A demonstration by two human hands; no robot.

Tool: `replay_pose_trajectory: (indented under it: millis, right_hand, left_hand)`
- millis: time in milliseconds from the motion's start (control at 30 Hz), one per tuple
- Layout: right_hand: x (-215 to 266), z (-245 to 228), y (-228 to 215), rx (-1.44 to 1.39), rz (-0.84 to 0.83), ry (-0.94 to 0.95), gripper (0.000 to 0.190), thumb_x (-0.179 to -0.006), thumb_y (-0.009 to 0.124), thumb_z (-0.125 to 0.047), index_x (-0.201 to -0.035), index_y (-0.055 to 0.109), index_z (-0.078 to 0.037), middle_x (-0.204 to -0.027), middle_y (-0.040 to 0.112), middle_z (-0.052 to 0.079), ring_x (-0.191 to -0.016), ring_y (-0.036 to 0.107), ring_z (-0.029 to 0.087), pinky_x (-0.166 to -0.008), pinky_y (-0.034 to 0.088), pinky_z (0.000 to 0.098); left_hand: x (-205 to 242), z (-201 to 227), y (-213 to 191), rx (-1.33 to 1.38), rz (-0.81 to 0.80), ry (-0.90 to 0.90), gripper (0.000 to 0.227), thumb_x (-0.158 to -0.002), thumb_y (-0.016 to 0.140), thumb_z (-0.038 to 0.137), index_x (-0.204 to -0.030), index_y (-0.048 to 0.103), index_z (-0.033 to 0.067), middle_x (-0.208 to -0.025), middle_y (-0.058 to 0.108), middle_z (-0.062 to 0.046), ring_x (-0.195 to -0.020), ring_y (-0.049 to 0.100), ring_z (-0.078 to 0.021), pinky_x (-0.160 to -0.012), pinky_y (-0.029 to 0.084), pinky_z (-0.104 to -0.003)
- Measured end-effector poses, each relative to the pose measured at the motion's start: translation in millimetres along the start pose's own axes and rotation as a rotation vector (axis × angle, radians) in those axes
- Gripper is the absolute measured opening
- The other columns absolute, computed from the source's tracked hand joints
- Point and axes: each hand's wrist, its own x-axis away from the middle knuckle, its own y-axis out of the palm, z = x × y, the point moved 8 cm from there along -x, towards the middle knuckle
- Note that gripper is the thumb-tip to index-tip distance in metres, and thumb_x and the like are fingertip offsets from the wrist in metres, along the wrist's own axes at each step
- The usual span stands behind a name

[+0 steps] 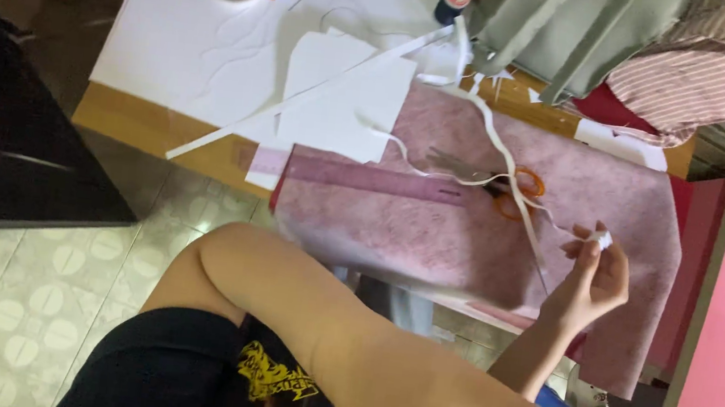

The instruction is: Assembling a small bag by cutting elastic strips and taping them to fabric components

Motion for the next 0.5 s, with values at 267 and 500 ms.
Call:
replay_pose_trajectory:
  millis: [267, 500]
  right_hand:
    - [35.3, 1.2, 1.7, -0.042, 0.000, 0.038, 0.031, -0.117, 0.066, -0.031, -0.122, 0.069, 0.000, -0.111, 0.075, 0.017, -0.076, 0.063, 0.016, -0.075, 0.050, 0.0287]
    - [43.7, 3.9, 30.4, -0.110, -0.051, 0.060, 0.028, -0.112, 0.073, -0.014, -0.132, 0.069, 0.006, -0.103, 0.073, 0.014, -0.088, 0.071, 0.019, -0.088, 0.061, 0.0341]
  left_hand:
    - [99.0, 96.8, 188.8, -1.503, -0.078, 0.783, 0.028, -0.122, 0.040, -0.001, -0.096, 0.051, 0.0026, -0.115, 0.068, -0.016, -0.090, 0.060, -0.0198, -0.084, 0.050, -0.031]
    - [115.3, 142.6, 92.6, -2.505, 0.316, 0.017, 0.014, -0.065, 0.067, 0.033, -0.077, 0.060, 0.0284, -0.063, 0.062, 0.004, -0.058, 0.064, -0.0265, -0.050, 0.043, -0.044]
